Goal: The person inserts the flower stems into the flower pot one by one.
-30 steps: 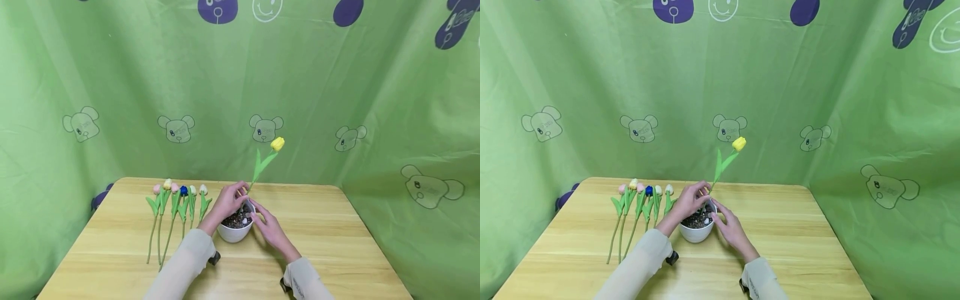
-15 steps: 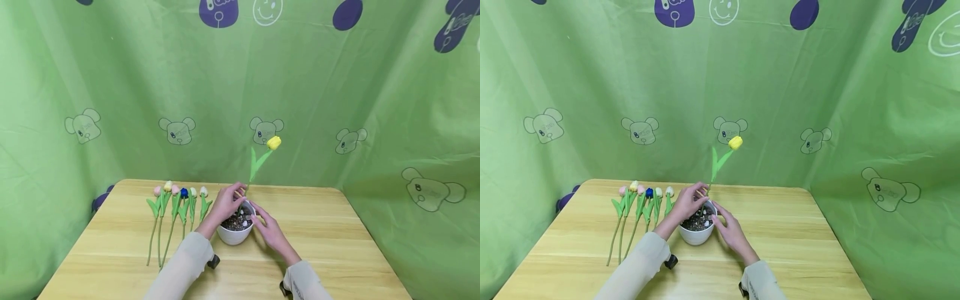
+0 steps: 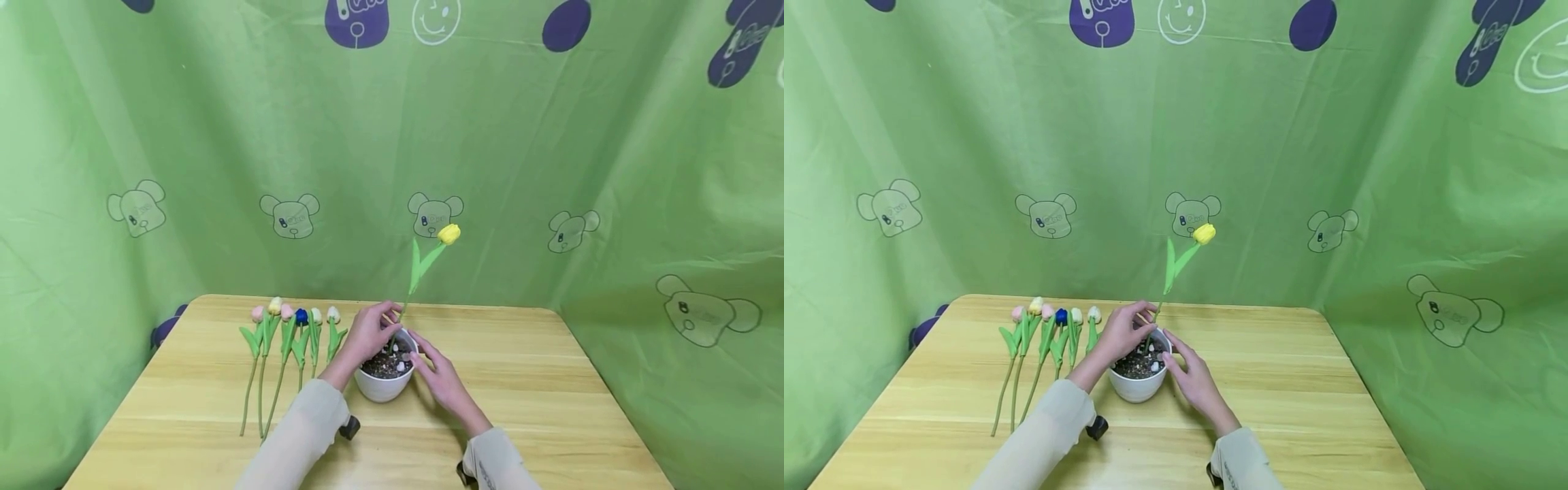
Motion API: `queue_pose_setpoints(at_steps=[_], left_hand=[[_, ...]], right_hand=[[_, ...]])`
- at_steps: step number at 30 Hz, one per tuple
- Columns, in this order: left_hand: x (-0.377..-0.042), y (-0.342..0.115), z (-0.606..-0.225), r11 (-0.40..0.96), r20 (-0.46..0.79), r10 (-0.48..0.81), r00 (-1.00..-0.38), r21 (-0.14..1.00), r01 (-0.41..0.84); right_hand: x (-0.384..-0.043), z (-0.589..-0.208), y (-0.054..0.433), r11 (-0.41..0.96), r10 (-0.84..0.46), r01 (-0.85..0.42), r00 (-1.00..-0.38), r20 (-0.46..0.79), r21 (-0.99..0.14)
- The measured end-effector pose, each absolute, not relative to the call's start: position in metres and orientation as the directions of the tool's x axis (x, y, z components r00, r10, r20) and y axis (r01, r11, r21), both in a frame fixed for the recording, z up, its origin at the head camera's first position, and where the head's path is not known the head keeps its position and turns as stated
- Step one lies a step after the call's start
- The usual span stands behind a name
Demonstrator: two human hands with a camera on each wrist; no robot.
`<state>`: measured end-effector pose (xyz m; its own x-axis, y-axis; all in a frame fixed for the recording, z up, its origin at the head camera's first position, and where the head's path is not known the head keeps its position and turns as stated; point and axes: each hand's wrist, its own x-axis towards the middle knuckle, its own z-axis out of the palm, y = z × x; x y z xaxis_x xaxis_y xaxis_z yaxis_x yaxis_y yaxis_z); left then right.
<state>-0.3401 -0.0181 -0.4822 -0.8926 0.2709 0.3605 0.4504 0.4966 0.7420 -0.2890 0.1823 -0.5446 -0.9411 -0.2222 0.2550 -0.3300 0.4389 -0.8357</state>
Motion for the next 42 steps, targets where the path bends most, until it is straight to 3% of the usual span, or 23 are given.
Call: queue_pose_setpoints(at_steps=[14,42], left_hand=[[-0.3425,-0.0167,-0.4836,0.49,0.314,0.251,-0.916,0.775,0.4],[-0.3455,-0.0144,-0.4803,0.469,0.285,0.326,-0.901,0.779,0.416]], right_hand=[[-0.2897,-0.5451,0.1818,0.446,-0.221,-0.324,-0.943,0.249,-0.834],[-0.2913,-0.5411,0.1843,0.464,-0.236,-0.326,-0.942,0.24,-0.824]])
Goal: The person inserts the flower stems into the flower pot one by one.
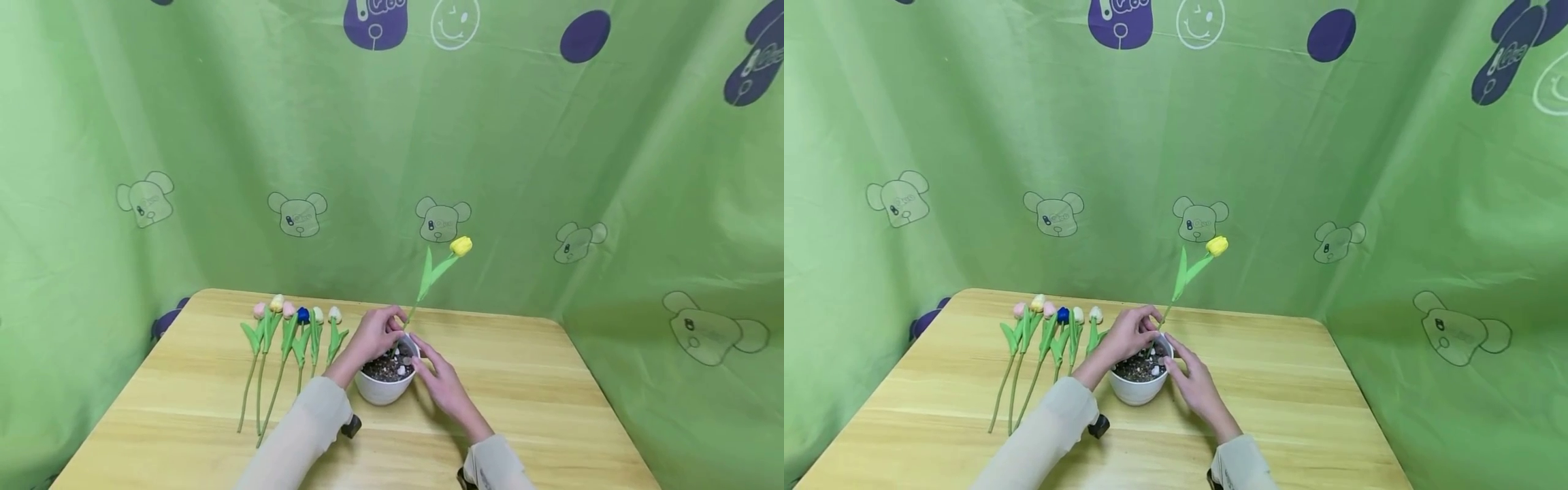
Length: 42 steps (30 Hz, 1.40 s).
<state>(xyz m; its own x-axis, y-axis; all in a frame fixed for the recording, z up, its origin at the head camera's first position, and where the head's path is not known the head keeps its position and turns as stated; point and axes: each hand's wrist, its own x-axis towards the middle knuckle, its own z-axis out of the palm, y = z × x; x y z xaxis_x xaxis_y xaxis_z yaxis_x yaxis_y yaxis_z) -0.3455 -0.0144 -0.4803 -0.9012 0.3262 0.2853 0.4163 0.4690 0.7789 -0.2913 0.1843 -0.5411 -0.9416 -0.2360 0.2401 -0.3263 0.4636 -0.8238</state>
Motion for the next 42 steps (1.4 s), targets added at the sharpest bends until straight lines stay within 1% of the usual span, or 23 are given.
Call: queue_pose_setpoints(at_steps=[5,16,28,34,42], left_hand=[[-0.346,-0.012,-0.482,0.487,0.301,0.326,-0.896,0.759,0.432],[-0.345,-0.009,-0.479,0.528,0.356,0.279,-0.892,0.719,0.452],[-0.344,-0.014,-0.474,0.675,0.322,0.238,-0.916,0.624,0.394],[-0.346,-0.017,-0.471,0.673,0.306,0.232,-0.923,0.635,0.379],[-0.35,-0.016,-0.473,0.686,0.292,0.245,-0.925,0.621,0.378]], right_hand=[[-0.29,-0.542,0.186,0.463,-0.227,-0.325,-0.943,0.245,-0.825],[-0.289,-0.539,0.187,0.474,-0.212,-0.32,-0.946,0.246,-0.82],[-0.291,-0.544,0.184,0.462,-0.217,-0.32,-0.945,0.245,-0.827],[-0.291,-0.543,0.183,0.465,-0.214,-0.321,-0.945,0.247,-0.825],[-0.289,-0.541,0.182,0.468,-0.194,-0.313,-0.949,0.249,-0.826]])
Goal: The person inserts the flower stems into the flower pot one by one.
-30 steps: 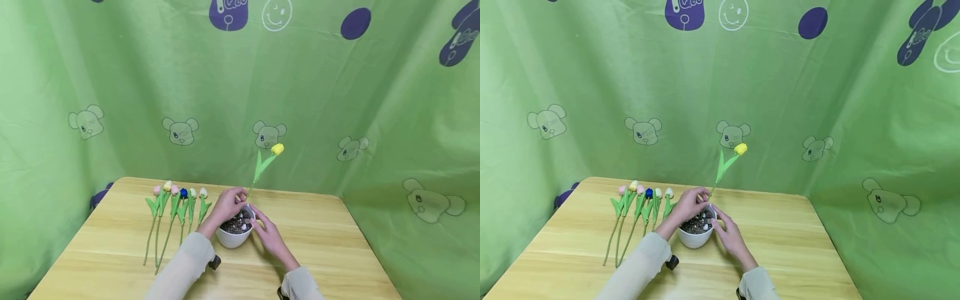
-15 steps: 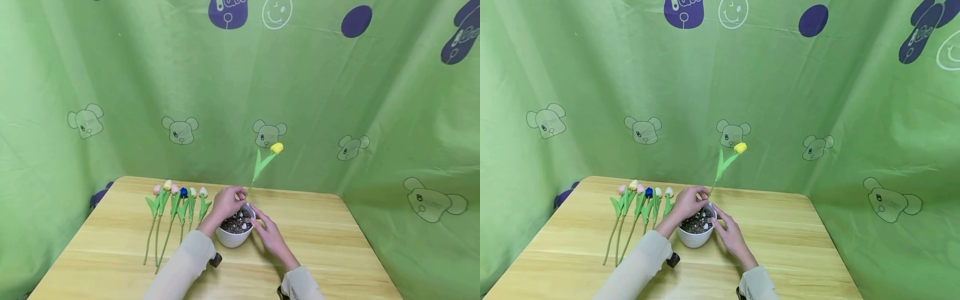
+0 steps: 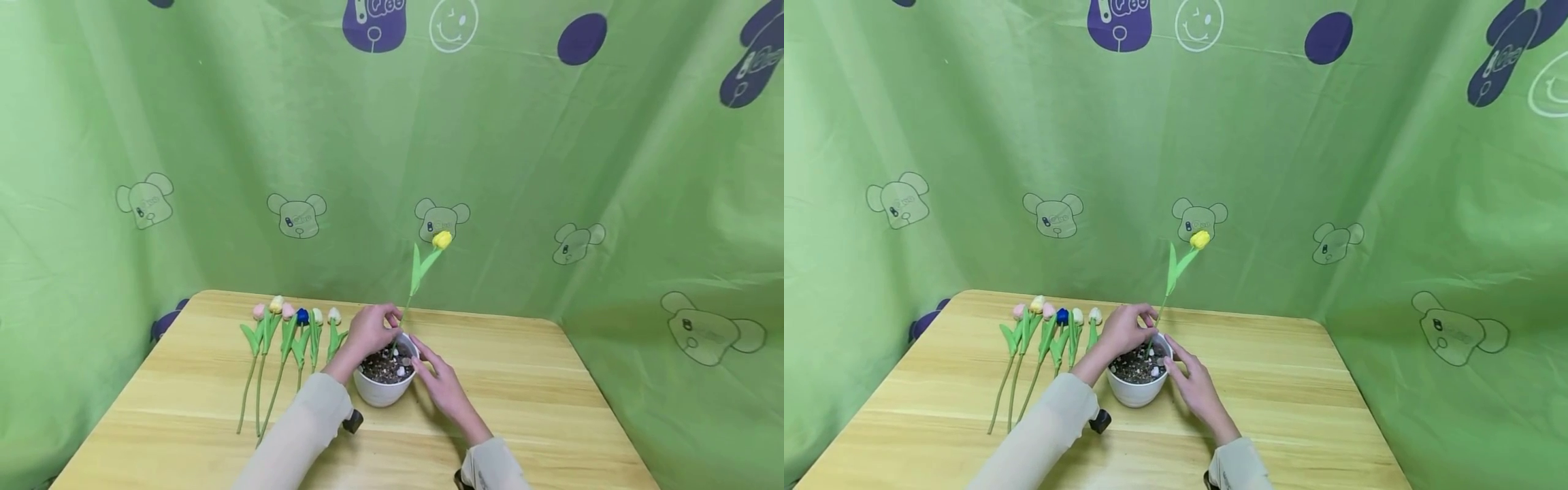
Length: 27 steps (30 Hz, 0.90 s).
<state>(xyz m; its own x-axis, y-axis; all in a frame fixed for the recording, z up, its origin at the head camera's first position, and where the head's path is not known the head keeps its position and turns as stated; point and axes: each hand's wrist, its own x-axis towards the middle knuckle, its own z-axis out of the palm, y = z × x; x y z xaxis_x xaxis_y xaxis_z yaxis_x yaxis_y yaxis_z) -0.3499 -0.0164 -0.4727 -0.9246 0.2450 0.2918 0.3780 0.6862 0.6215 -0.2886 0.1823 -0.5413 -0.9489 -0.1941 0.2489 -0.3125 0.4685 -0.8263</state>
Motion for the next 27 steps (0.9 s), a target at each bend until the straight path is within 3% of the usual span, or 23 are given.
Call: queue_pose_setpoints(at_steps=[27], left_hand=[[-0.342,-0.029,-0.467,0.532,0.259,0.263,-0.929,0.764,0.364]], right_hand=[[-0.287,-0.542,0.183,0.488,-0.184,-0.303,-0.953,0.243,-0.819]])
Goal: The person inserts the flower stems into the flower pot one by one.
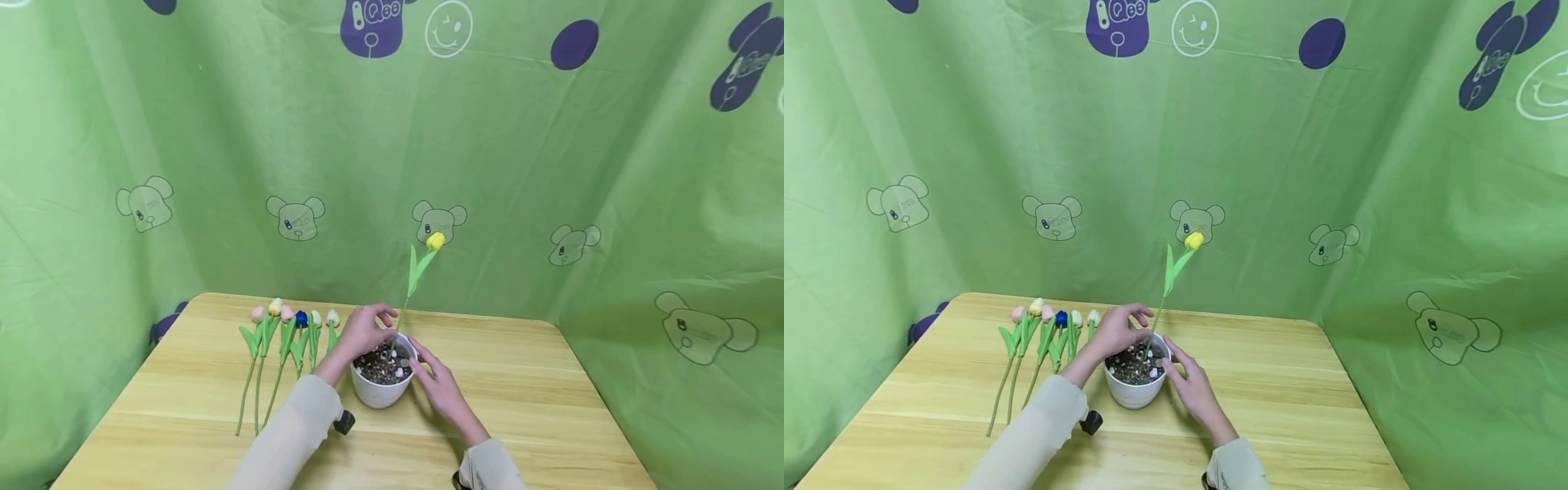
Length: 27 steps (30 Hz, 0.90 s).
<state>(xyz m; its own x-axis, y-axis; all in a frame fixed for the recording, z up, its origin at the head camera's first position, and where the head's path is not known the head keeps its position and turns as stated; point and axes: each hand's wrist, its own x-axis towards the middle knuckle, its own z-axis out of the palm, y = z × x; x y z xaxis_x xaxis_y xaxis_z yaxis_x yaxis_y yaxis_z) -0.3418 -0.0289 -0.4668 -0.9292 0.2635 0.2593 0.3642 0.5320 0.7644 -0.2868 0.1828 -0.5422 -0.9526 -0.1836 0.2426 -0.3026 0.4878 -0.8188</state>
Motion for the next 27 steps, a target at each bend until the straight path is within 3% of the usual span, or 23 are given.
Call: queue_pose_setpoints(at_steps=[12,27], left_hand=[[-0.323,-0.059,-0.452,0.464,0.308,0.228,-0.924,0.799,0.382],[-0.282,-0.148,-0.473,0.435,0.298,0.095,-0.95,0.846,0.309]], right_hand=[[-0.288,-0.545,0.181,0.458,-0.176,-0.3,-0.953,0.245,-0.837],[-0.287,-0.546,0.184,0.466,-0.177,-0.295,-0.955,0.238,-0.834]])
